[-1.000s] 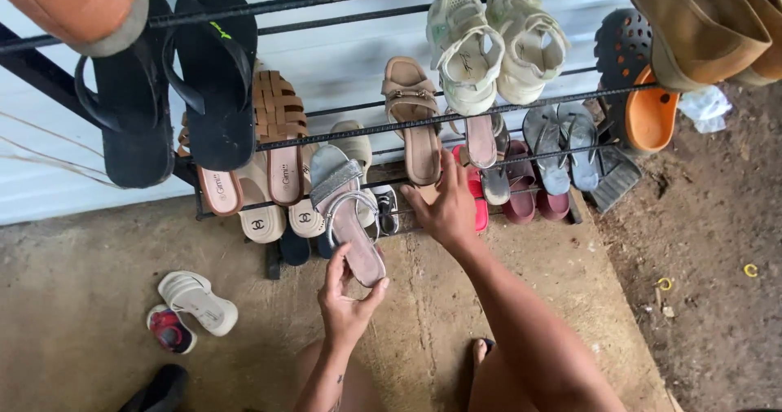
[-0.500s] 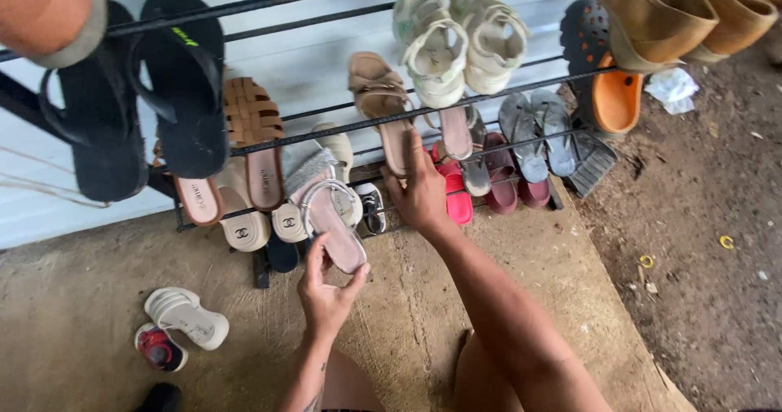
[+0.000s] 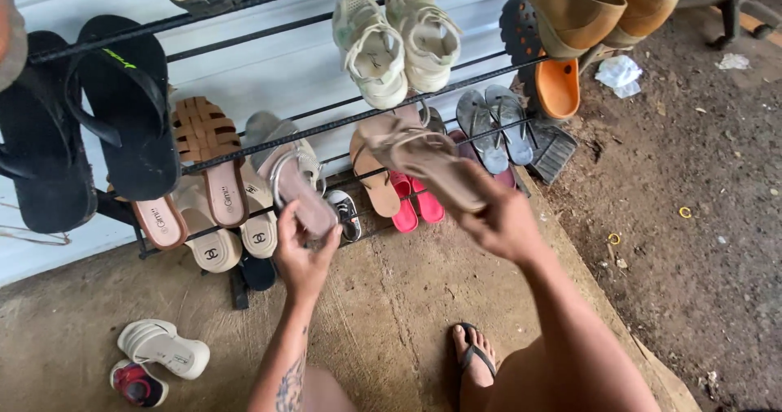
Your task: Organize various shoes and sandals onto a multi-tier shoe rack and the floor.
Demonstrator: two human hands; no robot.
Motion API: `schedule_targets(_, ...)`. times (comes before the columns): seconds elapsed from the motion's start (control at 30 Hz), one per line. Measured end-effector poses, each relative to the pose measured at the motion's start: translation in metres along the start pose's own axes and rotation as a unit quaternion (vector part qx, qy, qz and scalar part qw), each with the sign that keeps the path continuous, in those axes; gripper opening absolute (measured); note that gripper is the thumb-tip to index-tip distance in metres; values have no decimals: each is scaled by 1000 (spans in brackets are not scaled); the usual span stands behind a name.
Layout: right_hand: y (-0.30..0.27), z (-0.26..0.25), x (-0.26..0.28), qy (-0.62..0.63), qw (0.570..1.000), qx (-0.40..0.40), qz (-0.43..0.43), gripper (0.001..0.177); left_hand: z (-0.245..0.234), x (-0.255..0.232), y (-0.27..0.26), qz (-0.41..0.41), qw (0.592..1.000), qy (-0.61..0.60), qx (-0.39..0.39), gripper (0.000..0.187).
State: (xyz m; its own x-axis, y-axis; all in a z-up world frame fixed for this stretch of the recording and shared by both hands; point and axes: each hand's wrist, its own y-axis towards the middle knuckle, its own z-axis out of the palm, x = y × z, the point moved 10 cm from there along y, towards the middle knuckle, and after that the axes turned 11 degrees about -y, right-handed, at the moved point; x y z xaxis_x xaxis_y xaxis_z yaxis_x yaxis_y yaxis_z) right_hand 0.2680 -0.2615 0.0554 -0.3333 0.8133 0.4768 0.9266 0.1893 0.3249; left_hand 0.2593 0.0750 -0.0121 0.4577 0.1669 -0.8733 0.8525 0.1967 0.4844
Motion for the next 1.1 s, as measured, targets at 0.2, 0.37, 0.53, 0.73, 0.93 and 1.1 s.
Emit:
schedule_targets(0.2, -20, -53, -25, -19, 995, -99, 25, 68, 44, 19, 29, -43, 995, -73, 49, 78)
schedule_targets(0.37, -19, -51, -57, -19, 985, -148, 91, 69, 77, 28, 45, -60, 993, -70, 67, 76)
schedule_targets(0.53, 5, -28, -79, -45, 975, -186, 114, 70, 100, 48, 55, -67, 978, -183, 72, 77)
schedule_targets(0.73, 34, 4, -103, -84, 967, -224, 92, 80, 117, 61, 65, -83, 972, -203, 89, 77)
schedule_targets(0.93, 59, 17, -117, -98, 960, -256, 63, 81, 124, 71, 68, -93, 978, -170, 84, 77)
schedule_targets(1.1, 66, 18, -137, -72, 961, -235, 125, 79, 129, 68, 74, -79, 979, -162, 98, 76)
